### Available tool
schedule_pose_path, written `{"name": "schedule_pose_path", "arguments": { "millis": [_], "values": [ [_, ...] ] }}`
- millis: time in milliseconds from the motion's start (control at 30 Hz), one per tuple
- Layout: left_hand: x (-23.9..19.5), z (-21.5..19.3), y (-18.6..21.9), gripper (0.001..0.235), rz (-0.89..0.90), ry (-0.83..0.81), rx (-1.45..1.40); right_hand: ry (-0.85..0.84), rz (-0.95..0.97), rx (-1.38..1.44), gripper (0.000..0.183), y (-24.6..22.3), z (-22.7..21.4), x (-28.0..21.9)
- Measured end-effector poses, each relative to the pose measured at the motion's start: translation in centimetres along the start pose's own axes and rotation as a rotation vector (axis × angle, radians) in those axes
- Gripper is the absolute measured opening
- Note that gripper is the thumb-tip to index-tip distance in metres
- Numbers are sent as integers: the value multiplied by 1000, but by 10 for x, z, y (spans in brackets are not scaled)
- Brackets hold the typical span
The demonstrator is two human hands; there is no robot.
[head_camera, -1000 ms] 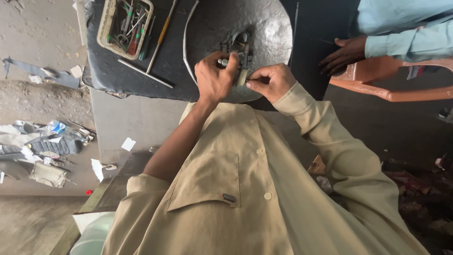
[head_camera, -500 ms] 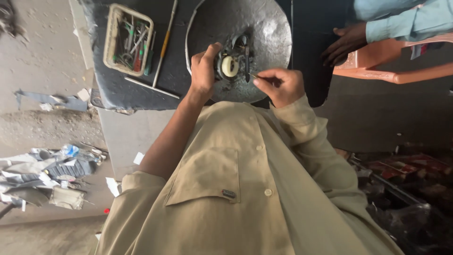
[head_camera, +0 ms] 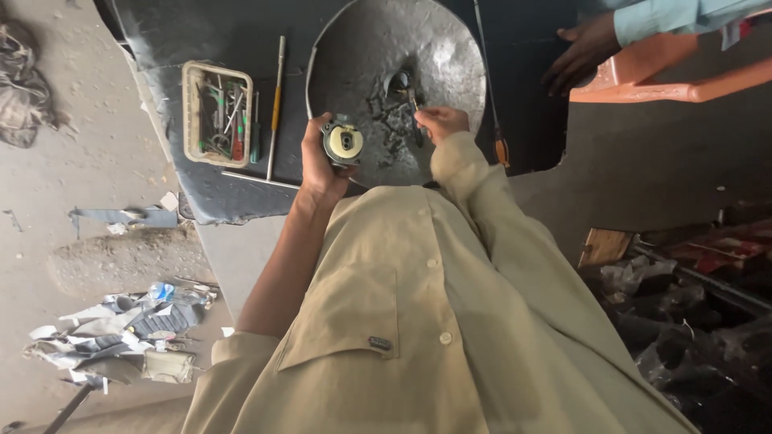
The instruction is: The person sits at a workbench repairing a carburetor. They use a long screwdriver to unscrew and loosen parts of the carburetor body, remove a white float and other small components, handle the parts by hand, and reach into a tool tray to retrieve and swap screwdriver bits while continuing to work on the assembly.
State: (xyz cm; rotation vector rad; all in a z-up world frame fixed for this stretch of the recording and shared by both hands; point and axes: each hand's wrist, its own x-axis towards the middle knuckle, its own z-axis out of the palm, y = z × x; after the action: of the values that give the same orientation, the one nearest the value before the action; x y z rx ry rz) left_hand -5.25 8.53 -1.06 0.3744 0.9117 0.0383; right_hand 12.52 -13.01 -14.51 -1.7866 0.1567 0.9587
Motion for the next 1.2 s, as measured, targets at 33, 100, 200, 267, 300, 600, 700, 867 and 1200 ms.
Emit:
{"name": "schedule_pose_path", "arguments": {
  "millis": [33,100,200,267,300,600,700,867,1200],
  "values": [
    [0,-3,0,36,1,5,1,49,17,-20,25,16,4,21],
    [0,-8,-2,34,1,17,1,40,-28,14,23,24,14,48],
    [-2,-11,-2,35,-8,45,4,31,-61,-1,20,32,28,72],
    [-2,-10,-2,34,-10,53,-10,27,-108,12,19,32,33,79],
    [-3,-10,-3,34,-14,59,-18,24,-148,43,19,32,33,80],
    [3,5,-5,32,-20,37,27,-2,99,225,22,25,-19,6],
    [7,16,-9,32,-36,21,61,-63,-2,259,22,-3,-31,-44],
    [10,37,-18,36,-42,-87,7,-23,-349,23,22,-72,-27,-141],
    [-5,54,-27,43,320,-357,21,-5,-856,-371,23,-197,24,-224]
  ]
}}
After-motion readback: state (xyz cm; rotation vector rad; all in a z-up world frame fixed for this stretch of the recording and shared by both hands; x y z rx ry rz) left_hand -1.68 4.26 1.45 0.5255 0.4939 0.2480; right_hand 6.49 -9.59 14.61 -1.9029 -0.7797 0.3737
